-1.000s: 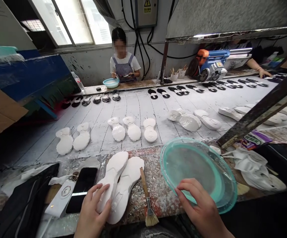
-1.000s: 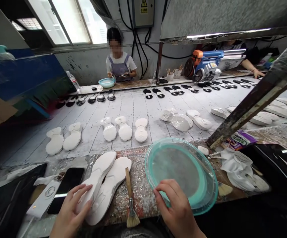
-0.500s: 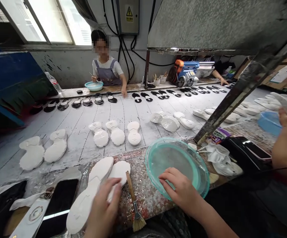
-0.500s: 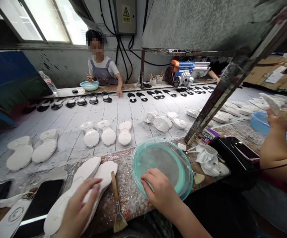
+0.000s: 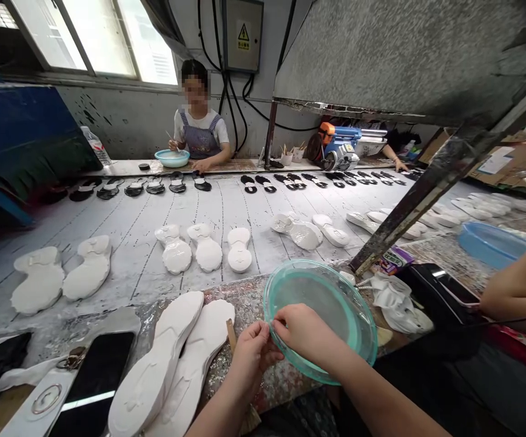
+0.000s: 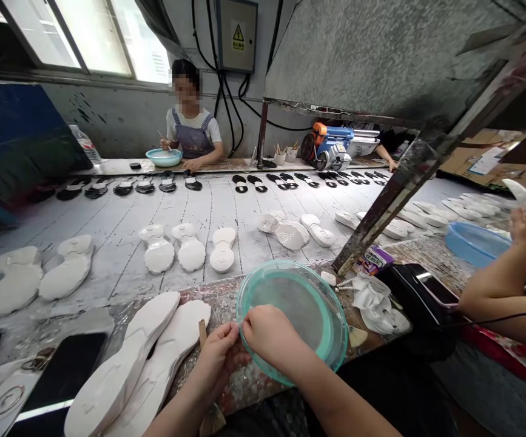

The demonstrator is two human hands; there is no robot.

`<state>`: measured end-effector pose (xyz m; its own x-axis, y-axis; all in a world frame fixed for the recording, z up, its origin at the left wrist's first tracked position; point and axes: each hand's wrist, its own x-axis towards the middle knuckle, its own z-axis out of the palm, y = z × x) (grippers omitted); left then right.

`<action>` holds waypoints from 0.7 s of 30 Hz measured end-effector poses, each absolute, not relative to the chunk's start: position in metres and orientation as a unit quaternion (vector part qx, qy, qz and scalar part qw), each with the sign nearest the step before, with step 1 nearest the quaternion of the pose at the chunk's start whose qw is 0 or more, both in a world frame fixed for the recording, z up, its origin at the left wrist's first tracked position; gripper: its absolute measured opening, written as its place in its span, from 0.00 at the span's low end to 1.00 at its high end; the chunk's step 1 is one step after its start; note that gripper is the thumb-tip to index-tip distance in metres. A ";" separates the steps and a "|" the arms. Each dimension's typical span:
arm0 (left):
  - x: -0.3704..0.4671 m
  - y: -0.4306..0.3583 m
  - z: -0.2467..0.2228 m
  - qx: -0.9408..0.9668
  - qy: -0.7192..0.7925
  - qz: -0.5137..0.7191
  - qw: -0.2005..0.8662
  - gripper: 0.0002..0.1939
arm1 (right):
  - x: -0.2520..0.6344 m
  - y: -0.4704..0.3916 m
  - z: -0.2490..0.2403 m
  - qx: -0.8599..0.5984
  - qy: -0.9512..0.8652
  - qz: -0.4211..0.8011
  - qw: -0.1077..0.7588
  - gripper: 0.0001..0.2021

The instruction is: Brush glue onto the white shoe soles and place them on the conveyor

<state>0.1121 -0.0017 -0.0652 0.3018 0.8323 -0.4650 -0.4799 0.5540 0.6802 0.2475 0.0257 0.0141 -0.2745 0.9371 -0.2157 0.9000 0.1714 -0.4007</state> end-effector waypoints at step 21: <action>0.114 -0.004 -0.065 0.198 0.390 0.430 0.790 0.26 | 0.255 0.038 0.025 -0.592 -0.759 0.272 -0.014 0.14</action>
